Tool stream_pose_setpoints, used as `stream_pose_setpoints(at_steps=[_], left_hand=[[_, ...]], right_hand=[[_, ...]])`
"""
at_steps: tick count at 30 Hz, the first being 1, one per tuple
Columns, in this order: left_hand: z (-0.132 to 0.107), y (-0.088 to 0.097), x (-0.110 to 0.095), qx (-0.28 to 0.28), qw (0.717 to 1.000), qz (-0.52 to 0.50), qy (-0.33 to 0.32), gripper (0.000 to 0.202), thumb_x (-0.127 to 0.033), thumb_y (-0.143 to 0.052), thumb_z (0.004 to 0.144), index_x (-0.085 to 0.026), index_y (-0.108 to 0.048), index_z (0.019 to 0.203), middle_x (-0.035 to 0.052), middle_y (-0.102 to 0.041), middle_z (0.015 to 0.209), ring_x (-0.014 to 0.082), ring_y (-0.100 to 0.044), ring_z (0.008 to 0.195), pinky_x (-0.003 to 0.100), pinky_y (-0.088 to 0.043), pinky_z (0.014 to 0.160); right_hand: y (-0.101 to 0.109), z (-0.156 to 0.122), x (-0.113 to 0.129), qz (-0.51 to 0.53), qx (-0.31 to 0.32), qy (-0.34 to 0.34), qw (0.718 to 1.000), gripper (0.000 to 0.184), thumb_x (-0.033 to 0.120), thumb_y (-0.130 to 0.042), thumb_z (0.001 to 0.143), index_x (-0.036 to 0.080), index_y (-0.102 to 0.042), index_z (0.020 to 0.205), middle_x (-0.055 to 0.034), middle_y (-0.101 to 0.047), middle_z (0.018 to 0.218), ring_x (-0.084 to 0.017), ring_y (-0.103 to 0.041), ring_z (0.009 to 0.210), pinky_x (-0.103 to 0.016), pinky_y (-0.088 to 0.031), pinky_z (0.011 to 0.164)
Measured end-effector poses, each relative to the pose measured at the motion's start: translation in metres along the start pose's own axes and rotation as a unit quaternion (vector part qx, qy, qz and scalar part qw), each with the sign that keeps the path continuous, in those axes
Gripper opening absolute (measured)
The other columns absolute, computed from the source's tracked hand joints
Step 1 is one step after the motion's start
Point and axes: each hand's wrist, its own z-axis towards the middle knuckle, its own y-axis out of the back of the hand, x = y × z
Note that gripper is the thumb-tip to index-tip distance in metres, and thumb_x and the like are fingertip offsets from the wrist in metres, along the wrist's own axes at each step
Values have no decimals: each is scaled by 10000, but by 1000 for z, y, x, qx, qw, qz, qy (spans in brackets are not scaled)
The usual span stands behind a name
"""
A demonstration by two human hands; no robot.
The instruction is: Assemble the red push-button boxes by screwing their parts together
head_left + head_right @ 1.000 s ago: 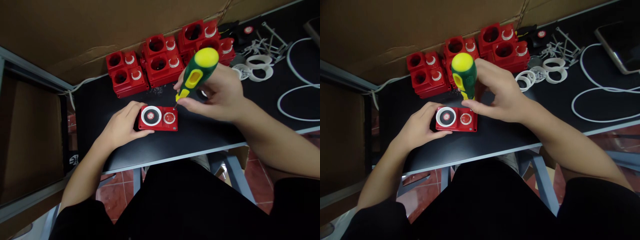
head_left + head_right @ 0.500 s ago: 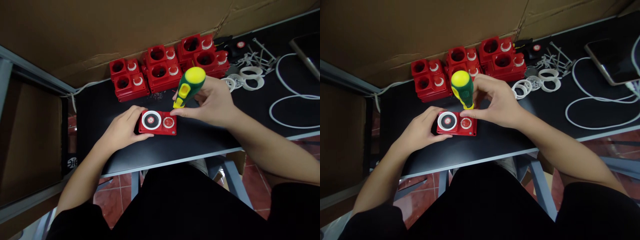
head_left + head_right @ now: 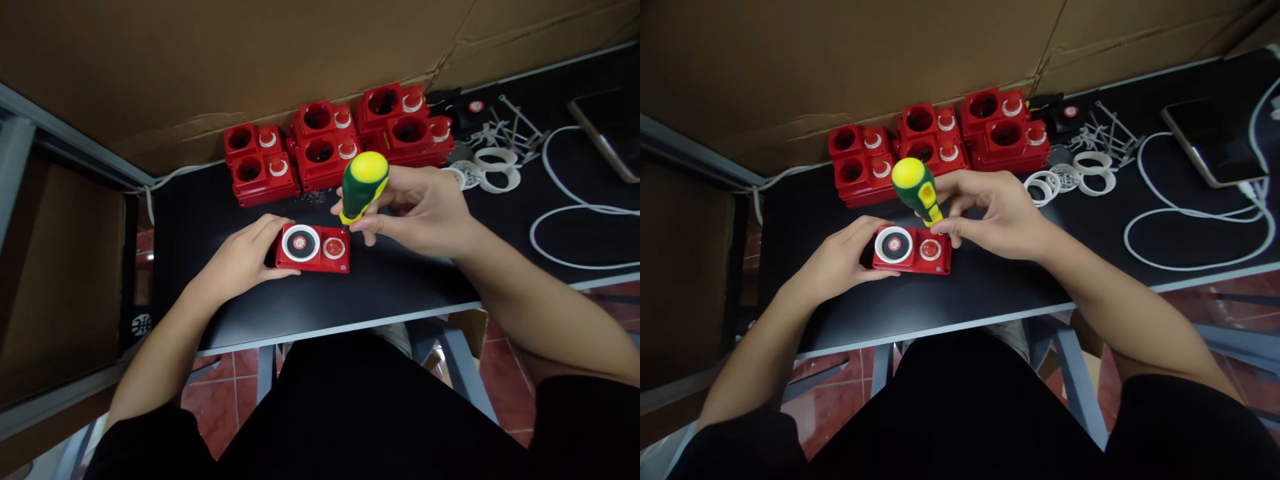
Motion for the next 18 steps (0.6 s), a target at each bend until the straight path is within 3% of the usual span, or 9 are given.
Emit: stream_pose_setpoints(at_steps=[4,6,13,18], left_hand=[[0,1,-1,1,1000,8,10,745,-613,-1039,1107,-220,-720,1654,179,-828,1578,414,-891,1386,548,-771,1232],[0,2,-2,4,1000,14,17,745,-606,-1035,1104,-219,-717,1656,181,-827,1582,416,-889,1390,555,-772,1229],[2,2,-6,17,999,17,38,724,-578,-1009,1103,-215,-709,1653,196,-818,1601,427,-875,1410,586,-760,1251],[2,5,-6,25,999,8,43,748,-654,-992,1111,-227,-715,1659,188,-814,1592,425,-867,1413,584,-747,1275]], right_hand=[[5,0,3,11,60,6,998,317,373,-907,1244,272,-881,1543,-54,-969,1417,-98,-766,652,-320,-787,786],[6,1,2,14,79,11,997,306,365,-832,1279,262,-866,1565,-81,-946,1473,-101,-760,678,-336,-795,800],[7,4,-8,-74,28,21,997,368,588,-1080,1039,331,-970,1278,-87,-860,1407,-250,-835,1041,-386,-789,828],[7,7,-20,-94,-13,16,995,465,680,-1166,911,336,-954,1142,-72,-773,1237,-295,-783,1061,-489,-800,898]])
